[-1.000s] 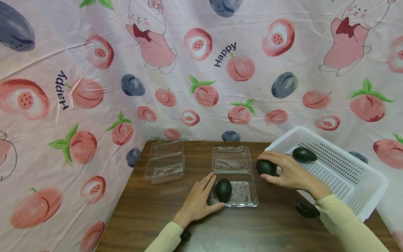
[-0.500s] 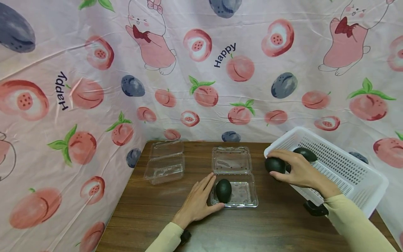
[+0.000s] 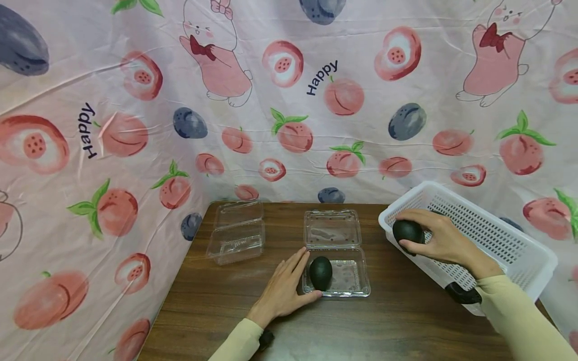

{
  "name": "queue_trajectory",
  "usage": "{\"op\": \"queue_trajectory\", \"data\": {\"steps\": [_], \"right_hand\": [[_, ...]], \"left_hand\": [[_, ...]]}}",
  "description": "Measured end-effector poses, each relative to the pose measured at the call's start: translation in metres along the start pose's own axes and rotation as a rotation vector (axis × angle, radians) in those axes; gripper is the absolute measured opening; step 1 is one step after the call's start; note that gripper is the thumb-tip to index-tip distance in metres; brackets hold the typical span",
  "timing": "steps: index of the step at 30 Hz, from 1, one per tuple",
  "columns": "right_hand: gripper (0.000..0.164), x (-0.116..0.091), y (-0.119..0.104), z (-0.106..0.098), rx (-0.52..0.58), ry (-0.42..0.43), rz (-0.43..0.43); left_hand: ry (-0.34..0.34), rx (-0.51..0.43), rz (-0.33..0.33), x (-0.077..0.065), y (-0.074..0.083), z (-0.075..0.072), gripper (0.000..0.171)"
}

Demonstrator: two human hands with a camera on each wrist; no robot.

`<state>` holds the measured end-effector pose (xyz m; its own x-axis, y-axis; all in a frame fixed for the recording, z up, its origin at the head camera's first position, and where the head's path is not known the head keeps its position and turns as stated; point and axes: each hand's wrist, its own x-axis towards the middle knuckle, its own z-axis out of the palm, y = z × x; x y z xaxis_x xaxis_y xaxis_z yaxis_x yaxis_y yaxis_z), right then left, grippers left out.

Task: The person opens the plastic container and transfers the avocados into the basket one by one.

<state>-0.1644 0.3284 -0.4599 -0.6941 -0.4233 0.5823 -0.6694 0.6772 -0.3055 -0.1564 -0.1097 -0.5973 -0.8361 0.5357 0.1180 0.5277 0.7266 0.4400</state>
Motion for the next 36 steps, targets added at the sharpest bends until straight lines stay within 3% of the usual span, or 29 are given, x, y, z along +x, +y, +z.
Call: {"op": "queue_trajectory", "data": {"steps": [16,36], "right_hand": [[0.067,-0.022,0.033,-0.019,0.052,-0.004,0.161],[0.056,-0.044,0.059,-0.034,0.016,0.007,0.356]], "left_hand": [[0.003,0.013,0.003,0.0,-0.001,0.001,0.113],[0.007,-0.002,0.006,-0.001,-0.001,0.001,0.113]]}}
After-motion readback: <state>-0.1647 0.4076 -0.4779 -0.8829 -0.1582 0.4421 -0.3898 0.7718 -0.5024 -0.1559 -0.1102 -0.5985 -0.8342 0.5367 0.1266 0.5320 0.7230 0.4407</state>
